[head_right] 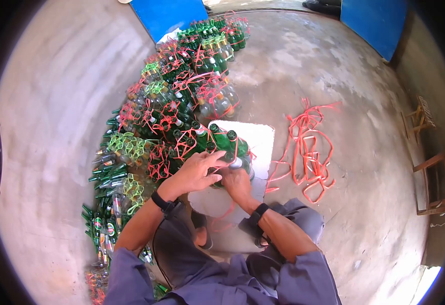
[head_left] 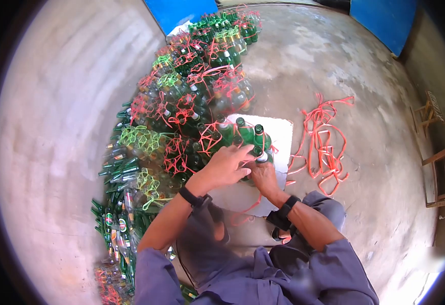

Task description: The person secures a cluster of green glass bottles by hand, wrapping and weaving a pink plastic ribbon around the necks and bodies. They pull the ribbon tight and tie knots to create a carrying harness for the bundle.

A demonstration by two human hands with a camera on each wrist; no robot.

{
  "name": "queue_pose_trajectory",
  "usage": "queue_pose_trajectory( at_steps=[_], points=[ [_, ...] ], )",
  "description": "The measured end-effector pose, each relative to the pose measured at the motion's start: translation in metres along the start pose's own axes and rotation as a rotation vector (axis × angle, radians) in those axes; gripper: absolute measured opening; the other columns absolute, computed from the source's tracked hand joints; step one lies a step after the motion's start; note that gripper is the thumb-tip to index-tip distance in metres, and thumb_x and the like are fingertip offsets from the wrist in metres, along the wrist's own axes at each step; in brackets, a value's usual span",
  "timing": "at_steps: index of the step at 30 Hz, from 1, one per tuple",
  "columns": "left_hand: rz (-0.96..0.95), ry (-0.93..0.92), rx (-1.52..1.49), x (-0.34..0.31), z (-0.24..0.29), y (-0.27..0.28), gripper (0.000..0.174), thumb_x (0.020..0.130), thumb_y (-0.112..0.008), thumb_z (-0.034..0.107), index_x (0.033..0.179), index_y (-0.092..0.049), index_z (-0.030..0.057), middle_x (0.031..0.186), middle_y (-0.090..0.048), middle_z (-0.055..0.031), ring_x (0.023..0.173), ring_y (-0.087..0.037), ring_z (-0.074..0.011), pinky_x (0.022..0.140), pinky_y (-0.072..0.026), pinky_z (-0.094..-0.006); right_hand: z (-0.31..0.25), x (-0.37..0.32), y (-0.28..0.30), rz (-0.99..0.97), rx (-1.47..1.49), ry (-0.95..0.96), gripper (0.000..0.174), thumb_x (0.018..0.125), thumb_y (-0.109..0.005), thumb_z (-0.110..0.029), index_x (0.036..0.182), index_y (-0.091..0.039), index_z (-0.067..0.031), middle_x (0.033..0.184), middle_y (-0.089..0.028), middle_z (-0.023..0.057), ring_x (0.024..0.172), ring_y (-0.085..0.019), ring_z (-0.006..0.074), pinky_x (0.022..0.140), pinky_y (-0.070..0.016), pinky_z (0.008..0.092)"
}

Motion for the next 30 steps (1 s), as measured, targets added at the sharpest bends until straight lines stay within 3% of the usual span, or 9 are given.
queue_pose_trajectory(
  at_steps=[2,5,9,11,14,21,23,26,30],
  points=[
    [0.002,-0.077,-0.018,0.003,0.003,0.002,0.073,0.081,-0.072,0.017,0.146,-0.042,0.0016,0.109,-0.073,-0.0038,0.101,-0.059,-0.029,0.09,-0.0467,-0.0409,0.013,0.009,-0.006,-0.028,0.011,-0.069,0.043,0.095,-0.053,-0.038,0.083,-0.075,-0.0027,0.073,-0.071,0.0159,0.073,-0.071,0.0317,0.07,-0.0526,0.044],
    [-0.065,-0.029,0.01,0.01,0.006,0.0,0.076,0.081,-0.072,0.018,0.148,-0.039,0.0029,0.102,-0.072,-0.0045,0.1,-0.059,-0.0284,0.088,-0.0468,-0.0409,0.006,0.006,-0.001,-0.015,0.07,-0.178,0.044,0.094,-0.054,-0.039,0.081,-0.074,-0.0024,0.072,-0.071,0.0153,0.072,-0.071,0.0317,0.069,-0.0528,0.0433],
    [-0.031,-0.065,0.105,0.015,0.012,0.007,0.073,0.081,-0.073,0.018,0.146,-0.043,0.005,0.095,-0.071,-0.0058,0.097,-0.058,-0.0276,0.086,-0.047,-0.0404,0.014,0.006,-0.004,-0.03,0.111,-0.232,0.044,0.095,-0.054,-0.039,0.08,-0.075,-0.0029,0.071,-0.071,0.0146,0.071,-0.071,0.0311,0.069,-0.0526,0.0431],
    [-0.02,-0.154,0.337,0.017,0.024,0.015,0.067,0.081,-0.073,0.019,0.142,-0.048,0.0072,0.092,-0.07,-0.007,0.093,-0.058,-0.0266,0.089,-0.0453,-0.0416,-0.004,0.007,-0.002,-0.006,-0.062,0.063,0.037,0.096,-0.06,-0.026,0.072,-0.071,-0.0003,0.058,-0.063,0.0088,0.055,-0.057,0.0153,0.053,-0.0434,0.0338],
    [0.016,-0.253,0.365,0.022,0.03,0.021,0.057,0.081,-0.073,0.02,0.134,-0.055,0.0076,0.086,-0.068,-0.0065,0.09,-0.057,-0.0264,0.094,-0.0424,-0.0439,-0.012,-0.006,0.011,0.025,0.129,-0.129,0.042,0.096,-0.062,-0.031,0.07,-0.07,0.0005,0.056,-0.058,0.0059,0.053,-0.05,0.0133,0.051,-0.0374,0.0321],
    [0.101,-0.295,0.326,0.026,0.025,0.044,0.044,0.072,-0.073,0.015,0.115,-0.067,0.0083,0.074,-0.065,-0.0035,0.088,-0.058,-0.027,0.098,-0.0402,-0.0464,-0.016,-0.008,0.014,0.027,0.173,-0.066,0.05,0.099,-0.059,-0.039,0.07,-0.071,0.0009,0.053,-0.047,-0.0004,0.052,-0.042,0.01,0.049,-0.0317,0.0312],
    [0.024,-0.105,0.198,0.028,0.005,0.049,0.04,0.067,-0.07,0.008,0.107,-0.07,0.0106,0.073,-0.065,-0.0026,0.086,-0.059,-0.026,0.094,-0.0423,-0.0453,-0.015,-0.009,0.014,-0.007,0.117,-0.124,0.052,0.097,-0.054,-0.041,0.078,-0.075,0.0023,0.068,-0.067,0.0207,0.066,-0.066,0.0312,0.067,-0.0492,0.0423],
    [-0.013,-0.021,0.183,0.026,-0.012,0.06,0.038,0.065,-0.067,0.004,0.102,-0.07,0.0125,0.072,-0.064,-0.002,0.084,-0.059,-0.0261,0.088,-0.0439,-0.0448,-0.017,-0.01,0.015,-0.006,0.111,-0.081,0.049,0.097,-0.055,-0.039,0.081,-0.075,0.0031,0.067,-0.067,0.0209,0.066,-0.066,0.0311,0.066,-0.0489,0.0418],
    [0.108,-0.128,0.047,0.027,-0.031,0.069,0.022,0.072,-0.062,-0.002,0.091,-0.068,0.0062,0.076,-0.064,-0.0065,0.084,-0.06,-0.0289,0.077,-0.0471,-0.0425,-0.026,-0.013,0.017,0.002,0.096,-0.017,0.045,0.096,-0.055,-0.035,0.083,-0.074,0.004,0.065,-0.065,0.0198,0.065,-0.064,0.0274,0.065,-0.0483,0.04]
  ],
)
Point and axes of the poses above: each hand's wrist, its own x-axis towards the middle knuckle, its own y-axis out of the back of the hand, z = x × y, the point moved 8 cm from there along x, towards the middle knuckle
